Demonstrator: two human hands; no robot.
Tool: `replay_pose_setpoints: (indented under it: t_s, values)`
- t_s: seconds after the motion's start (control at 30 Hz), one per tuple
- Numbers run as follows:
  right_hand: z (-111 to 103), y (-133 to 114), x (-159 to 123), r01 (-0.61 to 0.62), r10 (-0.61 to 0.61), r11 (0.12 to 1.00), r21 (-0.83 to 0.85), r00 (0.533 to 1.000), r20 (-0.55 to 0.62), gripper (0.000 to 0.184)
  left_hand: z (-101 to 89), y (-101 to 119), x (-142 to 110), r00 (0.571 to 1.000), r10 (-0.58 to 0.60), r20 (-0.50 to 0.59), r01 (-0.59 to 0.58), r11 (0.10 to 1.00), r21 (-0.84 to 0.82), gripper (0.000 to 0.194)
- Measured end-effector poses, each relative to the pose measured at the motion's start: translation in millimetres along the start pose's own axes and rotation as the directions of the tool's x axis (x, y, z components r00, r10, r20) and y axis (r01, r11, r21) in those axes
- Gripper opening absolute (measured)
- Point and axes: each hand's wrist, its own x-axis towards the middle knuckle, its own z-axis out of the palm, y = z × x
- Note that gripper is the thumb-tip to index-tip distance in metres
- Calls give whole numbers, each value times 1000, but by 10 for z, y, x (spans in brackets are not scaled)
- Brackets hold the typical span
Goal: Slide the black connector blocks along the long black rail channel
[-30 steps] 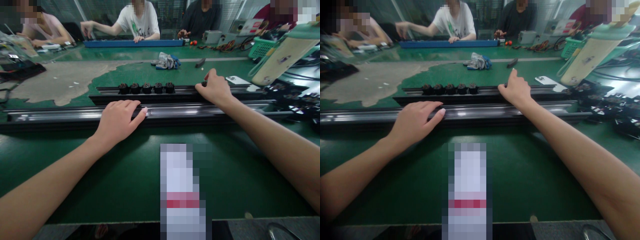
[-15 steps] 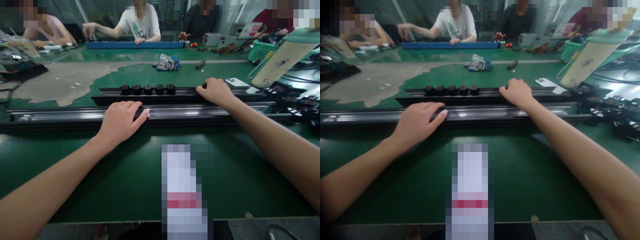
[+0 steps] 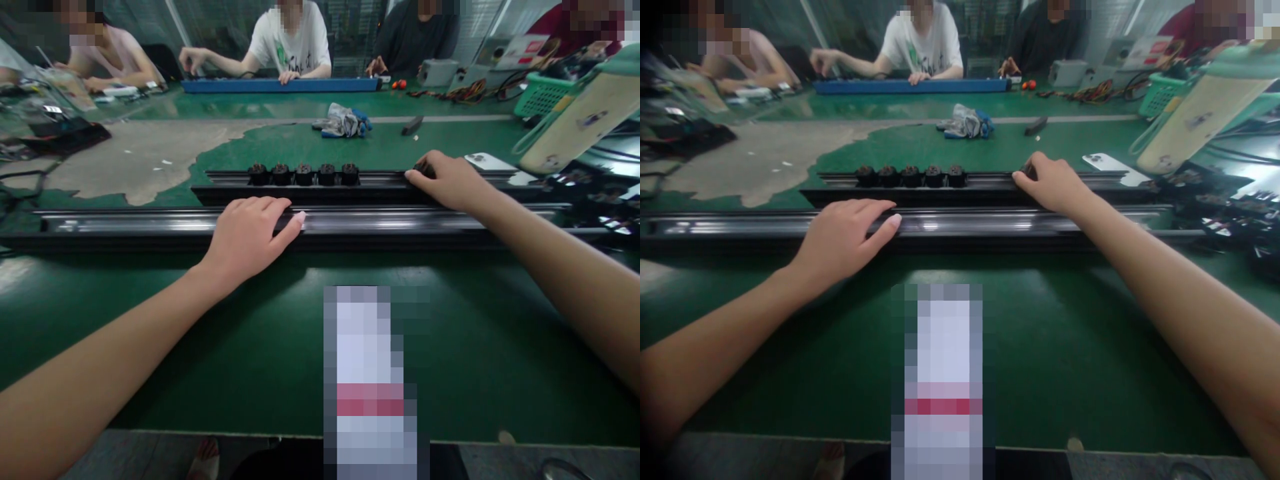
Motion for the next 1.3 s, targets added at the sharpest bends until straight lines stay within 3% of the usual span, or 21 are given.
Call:
replay_pose_setpoints:
  t_s: [0.23,0.5,1.3]
  values:
    - [-14,-58,-47,-41,42,998,39,998,-43,53,8,-14,3,1000,5,-2,-5,1000,-12,67]
    - [-42,-68,-30,8,-8,1000,4,1000,-30,41,4,-10,4,1000,-2,4,2,1000,4,67]
    - [-13,-1,-11,47,-47,999,6,996,-79,36,13,-4,3,1000,8,-3,-8,1000,29,66]
